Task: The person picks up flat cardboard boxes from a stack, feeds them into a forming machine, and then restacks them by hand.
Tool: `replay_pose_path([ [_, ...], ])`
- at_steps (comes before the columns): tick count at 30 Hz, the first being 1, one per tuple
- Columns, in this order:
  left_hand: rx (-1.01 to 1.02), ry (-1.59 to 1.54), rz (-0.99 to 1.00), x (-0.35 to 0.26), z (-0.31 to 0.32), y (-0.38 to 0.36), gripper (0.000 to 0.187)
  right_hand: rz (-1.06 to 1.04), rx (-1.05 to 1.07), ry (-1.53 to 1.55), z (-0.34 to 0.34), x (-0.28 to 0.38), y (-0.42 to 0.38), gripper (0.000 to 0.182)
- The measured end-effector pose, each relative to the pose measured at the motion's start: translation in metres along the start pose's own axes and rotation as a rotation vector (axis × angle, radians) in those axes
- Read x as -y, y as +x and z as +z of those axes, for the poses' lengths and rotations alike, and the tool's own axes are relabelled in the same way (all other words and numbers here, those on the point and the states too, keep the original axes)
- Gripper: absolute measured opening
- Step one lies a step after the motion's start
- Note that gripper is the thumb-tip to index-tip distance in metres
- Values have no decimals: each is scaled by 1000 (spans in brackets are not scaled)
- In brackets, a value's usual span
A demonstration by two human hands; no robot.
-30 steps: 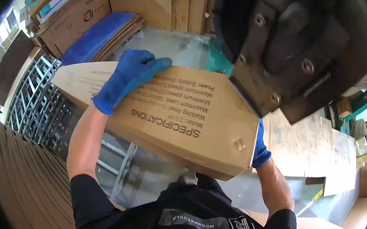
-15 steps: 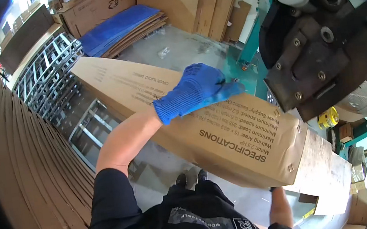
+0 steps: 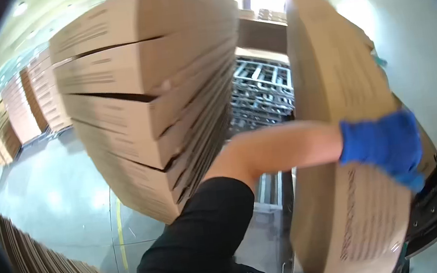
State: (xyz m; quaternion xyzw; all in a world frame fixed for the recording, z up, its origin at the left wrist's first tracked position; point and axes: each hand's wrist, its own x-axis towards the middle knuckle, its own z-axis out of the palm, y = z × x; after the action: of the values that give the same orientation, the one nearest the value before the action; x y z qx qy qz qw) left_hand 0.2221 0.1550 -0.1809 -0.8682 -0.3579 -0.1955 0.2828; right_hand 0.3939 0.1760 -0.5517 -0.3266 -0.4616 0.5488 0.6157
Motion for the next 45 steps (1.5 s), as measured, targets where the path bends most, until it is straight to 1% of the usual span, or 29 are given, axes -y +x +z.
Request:
replay_pose_path([
  [1,-18,91,-30,17,-40,2,62,-76,45,60,26,13,15,49],
  [3,-271,119,-111,44,-140,-24,50,-288,147,197,87,59,46,50],
  [5,-665,-37,187,80,-232,-80,30,-543,274,320,165,131,75,50],
  [6,-862,124,322,92,-285,-116,31,-695,339,370,213,175,81,50],
  [8,-1012,809,198,67,-377,-223,32,-987,471,206,320,286,83,47],
  [9,-873,1515,138,37,-406,-272,31,-1159,511,84,370,337,70,46],
  [10,-975,1308,-29,21,-415,-301,29,-1320,534,-15,416,379,50,45],
  [11,-865,1493,-95,15,-430,-336,31,-1391,651,-26,455,411,-2,42],
  [12,-747,1670,-164,14,-441,-364,33,-1569,610,-28,498,434,-37,43],
  [13,-935,1290,-282,11,-443,-379,36,-1746,565,-32,539,453,-68,48],
  [14,-1086,893,-377,11,-448,-391,39,-1766,735,39,554,447,-103,50],
  [15,-1153,737,-402,20,-457,-408,45,-1768,913,104,569,442,-137,52],
  [17,-1055,970,-474,31,-471,-436,47,-1630,1217,127,555,392,-162,41],
  [18,-1002,1052,-450,43,-481,-451,48,-1706,1129,18,557,369,-155,35],
  [20,-883,1080,-645,43,-486,-451,52,-2033,1088,109,571,329,-137,32],
  [21,-882,985,-604,60,-495,-462,57,-1926,1143,8,573,304,-121,31],
  [24,-799,1102,-721,90,-511,-468,60,-1763,1081,-381,571,248,-71,30],
  [25,-837,1028,-708,95,-511,-464,62,-1586,1093,-394,577,236,-51,31],
  [27,-810,1066,-692,113,-517,-465,62,-1225,1102,-414,589,219,-13,33],
  [30,-787,1134,-674,126,-514,-449,60,-999,942,-11,614,234,23,39],
  [32,-771,1150,-616,136,-513,-438,58,-1314,847,-11,641,256,65,44],
  [34,-758,1124,-525,148,-512,-437,56,-1277,849,111,661,287,65,49],
  [37,-582,1388,-648,157,-509,-437,53,-1348,881,249,709,310,67,51],
  [38,-562,1382,-611,160,-514,-440,56,-1343,917,336,727,311,63,52],
  [39,-541,1373,-581,165,-524,-452,59,-1392,898,330,741,306,58,44],
  [41,-466,1415,-582,184,-547,-501,56,-1204,1047,301,754,295,35,38],
  [42,-414,1477,-602,200,-556,-544,50,-971,1198,282,750,289,20,39],
  [44,-506,1357,-687,225,-545,-612,52,-1321,1039,48,773,247,19,40],
  [45,-568,1293,-829,211,-535,-598,54,-1315,998,94,765,246,11,40],
])
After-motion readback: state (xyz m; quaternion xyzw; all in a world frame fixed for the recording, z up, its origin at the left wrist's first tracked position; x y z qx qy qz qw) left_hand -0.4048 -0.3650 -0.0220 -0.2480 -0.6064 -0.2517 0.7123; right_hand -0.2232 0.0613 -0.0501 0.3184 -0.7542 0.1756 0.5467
